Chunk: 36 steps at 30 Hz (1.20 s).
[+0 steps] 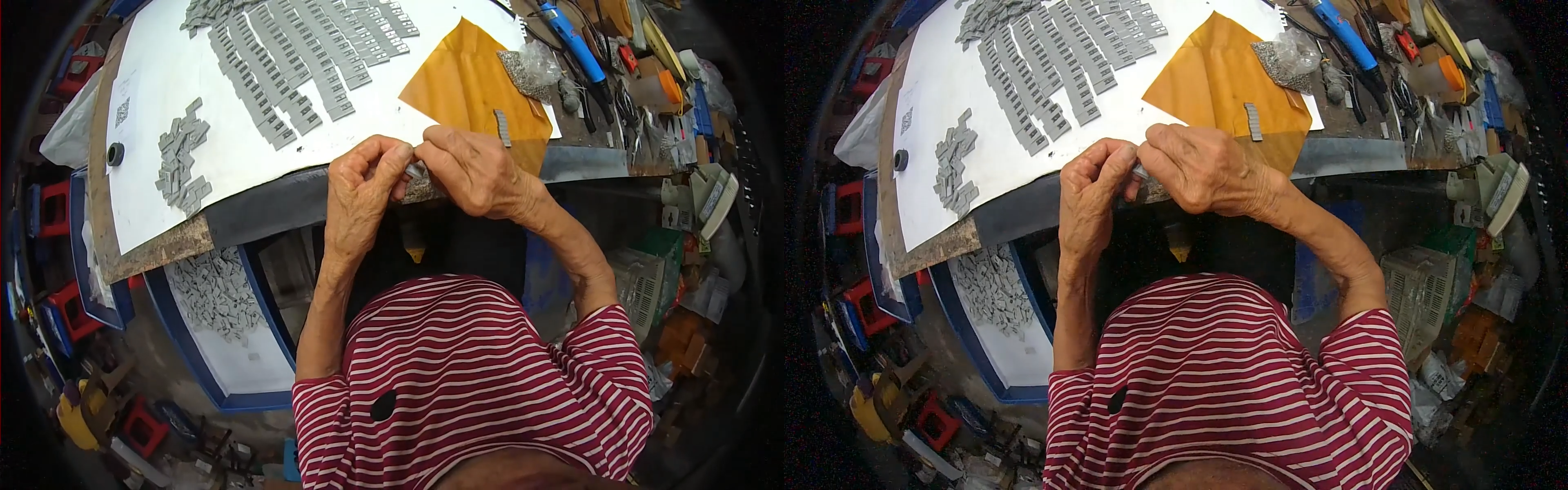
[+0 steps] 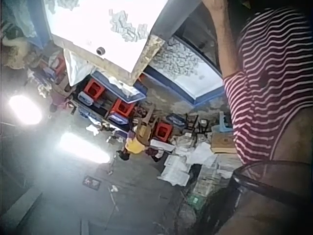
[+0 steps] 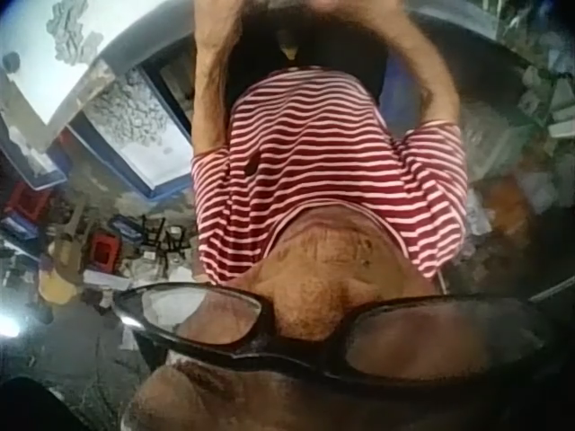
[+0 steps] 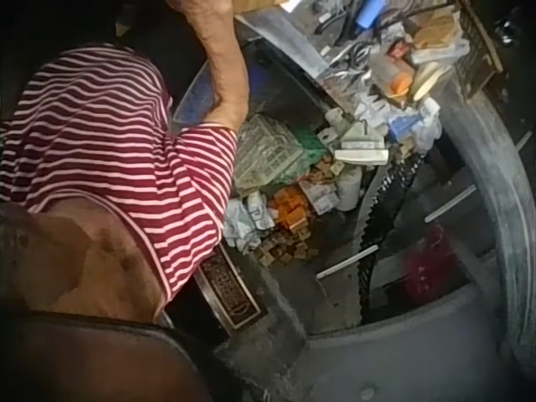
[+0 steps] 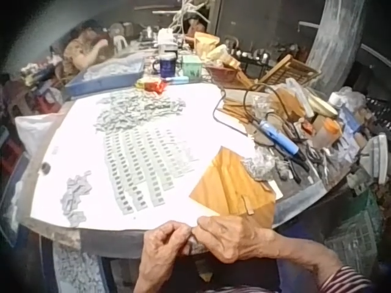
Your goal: Manually picking and placing small hardware components onto strips.
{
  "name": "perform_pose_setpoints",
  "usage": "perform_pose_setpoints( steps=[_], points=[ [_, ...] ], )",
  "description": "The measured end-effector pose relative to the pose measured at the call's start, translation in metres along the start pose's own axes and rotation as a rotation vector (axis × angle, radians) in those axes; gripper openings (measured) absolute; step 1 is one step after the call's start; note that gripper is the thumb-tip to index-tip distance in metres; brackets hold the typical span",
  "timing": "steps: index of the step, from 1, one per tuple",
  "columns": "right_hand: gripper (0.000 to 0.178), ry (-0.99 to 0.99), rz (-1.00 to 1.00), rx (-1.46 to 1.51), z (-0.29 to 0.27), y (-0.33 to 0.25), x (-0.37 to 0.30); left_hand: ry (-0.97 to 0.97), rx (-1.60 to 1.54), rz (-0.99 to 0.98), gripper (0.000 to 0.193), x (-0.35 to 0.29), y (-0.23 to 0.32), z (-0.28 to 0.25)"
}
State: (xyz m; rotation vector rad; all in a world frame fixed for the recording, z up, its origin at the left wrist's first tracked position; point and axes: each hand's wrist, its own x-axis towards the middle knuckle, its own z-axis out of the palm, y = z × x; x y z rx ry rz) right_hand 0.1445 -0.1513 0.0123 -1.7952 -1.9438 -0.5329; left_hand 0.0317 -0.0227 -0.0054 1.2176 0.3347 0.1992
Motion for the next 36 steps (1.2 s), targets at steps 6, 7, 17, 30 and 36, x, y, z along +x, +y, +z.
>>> perform_pose_setpoints(
  steps=[6, 7, 17, 30, 36],
  points=[
    [0.018, 0.031, 0.150, 0.200, 0.002, -0.003, -0.001, 0.051, 0.020, -0.044, 0.020, -0.001, 0.001, 0.001],
    [0.017, 0.047, 0.287, 0.347, 0.002, -0.003, -0.001, 0.058, 0.004, -0.061, 0.020, -0.001, 0.001, 0.001],
    [0.018, -0.093, 1.175, 1.389, 0.001, -0.005, -0.004, 0.081, 0.005, -0.100, 0.019, -0.002, 0.001, -0.001],
    [0.018, -0.249, 1.236, 1.790, 0.005, 0.004, -0.008, 0.021, 0.054, -0.137, 0.018, -0.003, 0.001, -0.004],
    [0.014, -0.268, 1.283, 1.868, 0.006, 0.004, -0.008, -0.032, 0.116, -0.136, 0.020, -0.006, -0.001, -0.004]
  ],
)
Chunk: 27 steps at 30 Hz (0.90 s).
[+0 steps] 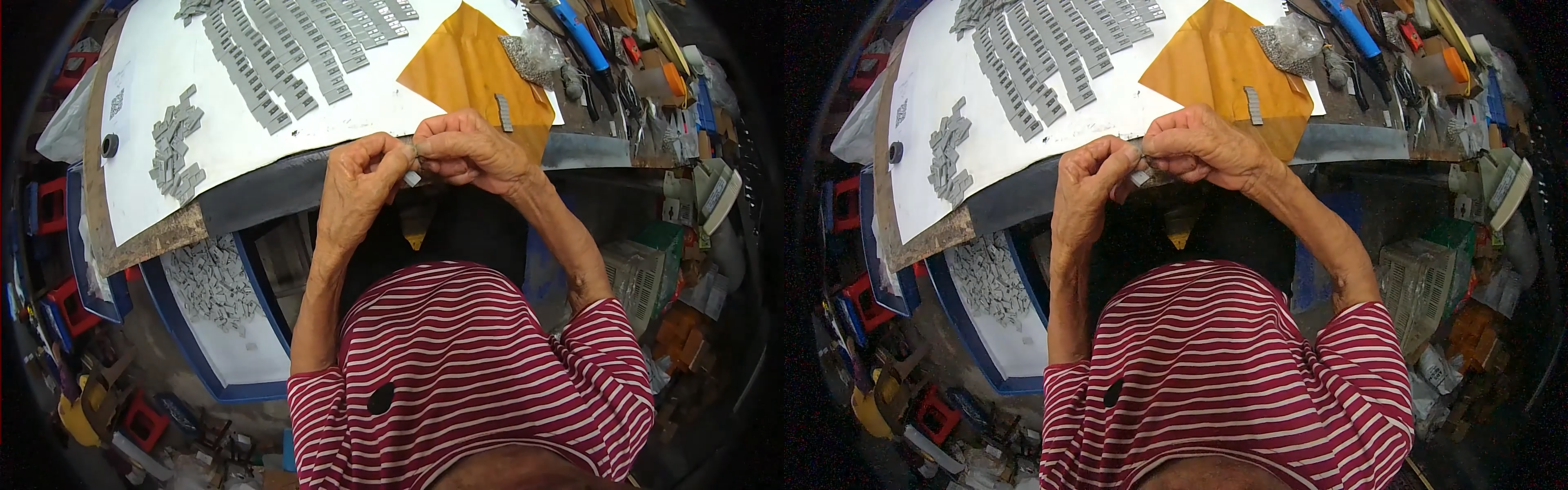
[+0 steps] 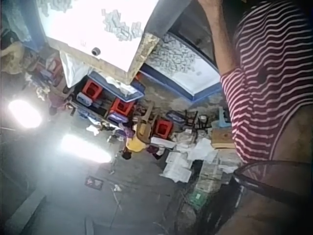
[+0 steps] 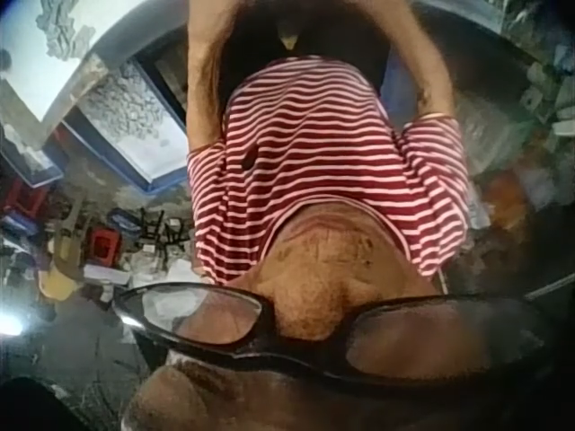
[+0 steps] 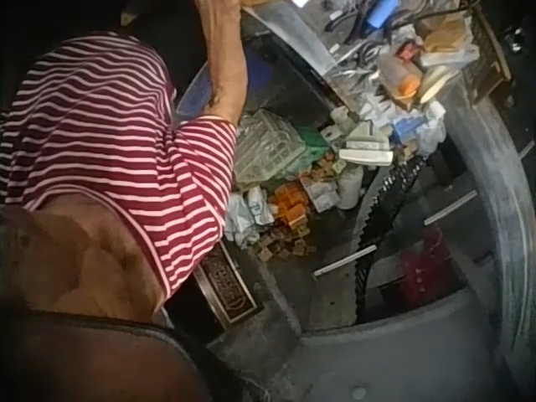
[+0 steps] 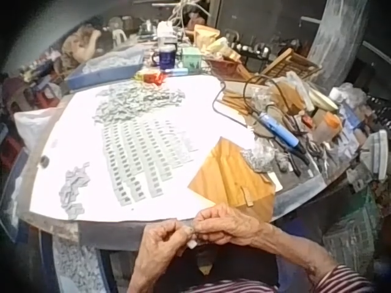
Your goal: Manually picking and placing small hardware components onto strips.
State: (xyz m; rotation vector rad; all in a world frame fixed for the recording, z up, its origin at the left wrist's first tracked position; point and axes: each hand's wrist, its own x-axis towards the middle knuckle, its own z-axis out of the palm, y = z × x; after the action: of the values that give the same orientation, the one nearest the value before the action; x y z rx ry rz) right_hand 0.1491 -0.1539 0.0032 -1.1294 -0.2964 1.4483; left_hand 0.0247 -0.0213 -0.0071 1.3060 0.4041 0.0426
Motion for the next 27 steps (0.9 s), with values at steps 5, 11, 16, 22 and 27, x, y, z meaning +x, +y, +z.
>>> perform_pose_setpoints(
  steps=[5, 11, 16, 22, 27],
  points=[
    [0.014, 0.082, -0.014, 0.055, 0.002, 0.006, -0.003, 0.028, 0.012, 0.033, 0.019, -0.006, -0.002, 0.001],
    [0.014, 0.133, -0.031, 0.081, 0.004, 0.009, -0.005, 0.064, -0.038, 0.093, 0.016, -0.013, -0.004, 0.000],
    [0.014, 0.155, -0.024, 0.076, 0.005, 0.011, -0.005, 0.119, -0.069, 0.115, 0.016, -0.014, -0.008, 0.001],
    [0.014, 0.206, -0.052, 0.025, 0.009, 0.014, -0.006, 0.123, -0.150, 0.150, 0.017, -0.014, -0.012, 0.003],
    [0.016, 0.283, -0.075, -0.045, 0.018, 0.016, -0.009, 0.121, -0.138, 0.150, 0.017, -0.016, -0.013, 0.004]
  ],
)
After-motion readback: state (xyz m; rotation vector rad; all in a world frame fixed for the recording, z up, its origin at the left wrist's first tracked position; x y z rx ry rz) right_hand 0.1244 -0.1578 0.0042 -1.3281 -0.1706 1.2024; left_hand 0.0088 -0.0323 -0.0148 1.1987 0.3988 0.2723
